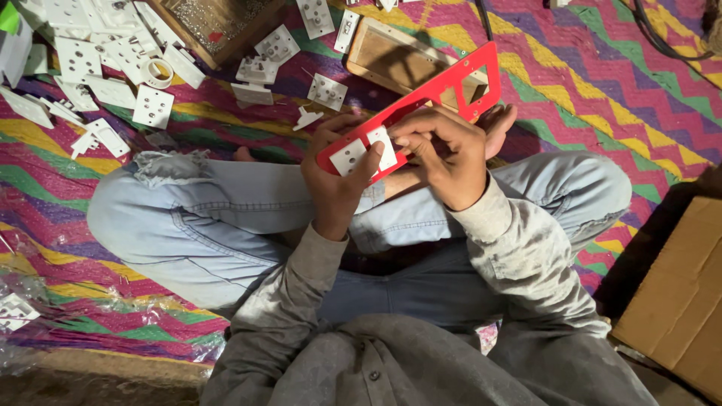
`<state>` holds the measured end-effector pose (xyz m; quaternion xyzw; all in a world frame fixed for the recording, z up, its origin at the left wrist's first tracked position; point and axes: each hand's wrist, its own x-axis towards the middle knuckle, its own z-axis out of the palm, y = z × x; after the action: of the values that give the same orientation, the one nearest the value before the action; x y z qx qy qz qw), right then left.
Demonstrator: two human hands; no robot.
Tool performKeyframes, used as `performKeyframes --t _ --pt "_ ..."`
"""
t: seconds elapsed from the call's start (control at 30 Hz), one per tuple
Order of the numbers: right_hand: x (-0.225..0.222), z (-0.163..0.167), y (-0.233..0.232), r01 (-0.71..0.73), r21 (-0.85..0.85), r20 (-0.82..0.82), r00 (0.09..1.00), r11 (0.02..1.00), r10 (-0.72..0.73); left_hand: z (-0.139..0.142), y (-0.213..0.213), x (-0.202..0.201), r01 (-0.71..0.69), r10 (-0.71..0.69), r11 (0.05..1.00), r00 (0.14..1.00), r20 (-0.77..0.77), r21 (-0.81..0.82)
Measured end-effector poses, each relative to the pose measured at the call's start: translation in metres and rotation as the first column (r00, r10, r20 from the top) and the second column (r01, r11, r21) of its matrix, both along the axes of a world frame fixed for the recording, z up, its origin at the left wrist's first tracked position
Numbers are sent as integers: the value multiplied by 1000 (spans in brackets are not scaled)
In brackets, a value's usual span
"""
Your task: The person sits on a mat and assembles white electrical sockets into a red plastic housing. They pick up sockets and screws, insert them into the housing, and tighten them by hand. The person repeats this process for multiple sockets.
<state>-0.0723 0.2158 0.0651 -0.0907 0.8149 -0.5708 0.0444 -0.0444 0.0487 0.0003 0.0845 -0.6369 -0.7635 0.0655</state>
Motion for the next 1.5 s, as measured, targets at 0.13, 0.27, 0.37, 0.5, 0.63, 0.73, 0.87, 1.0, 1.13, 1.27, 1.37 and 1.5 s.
performKeyframes --t 0.13,0.27,0.37,0.5,0.63,0.73,0.87,1.0,1.13,1.27,1.37,1.5 --pt "3 -1 0 7 -50 39 999 999 -5 0 1 -1 7 -7 1000 1000 11 3" --pt "4 -4 1 17 -69 39 999 998 -14 3 0 -2 -5 5 999 1000 8 38" --pt "5 -6 1 20 -110 67 998 994 -12 5 0 -2 -3 0 998 999 45 68" --pt "6 -6 1 1 -136 56 998 991 6 7 -2 -2 2 -9 996 997 78 91" --pt "6 -5 1 17 -108 45 999 994 -12 8 -2 -2 5 -6 1000 999 43 12" --pt "6 -5 1 4 -79 71 997 997 2 9 -2 -2 5 -6 1000 999 47 27" --pt "6 -7 1 8 -162 81 997 987 5 10 -2 -1 8 -9 1000 999 53 8" --pt "6 -8 2 -14 -86 14 1000 996 16 10 -2 -2 9 -9 1000 999 35 6" --pt "6 -6 1 -12 -103 53 998 995 18 10 -1 -1 -7 7 1000 997 73 1" --pt "6 -3 -1 -14 -64 35 999 998 17 9 1 -1 -13 13 1000 999 52 4" --pt "4 -1 -3 -11 27 -17 1000 1000 12 7 1 0 -11 7 998 998 -65 -62" --pt "3 1 -5 -2 118 -59 998 993 9 6 1 -1 -4 0 998 998 -57 -68"
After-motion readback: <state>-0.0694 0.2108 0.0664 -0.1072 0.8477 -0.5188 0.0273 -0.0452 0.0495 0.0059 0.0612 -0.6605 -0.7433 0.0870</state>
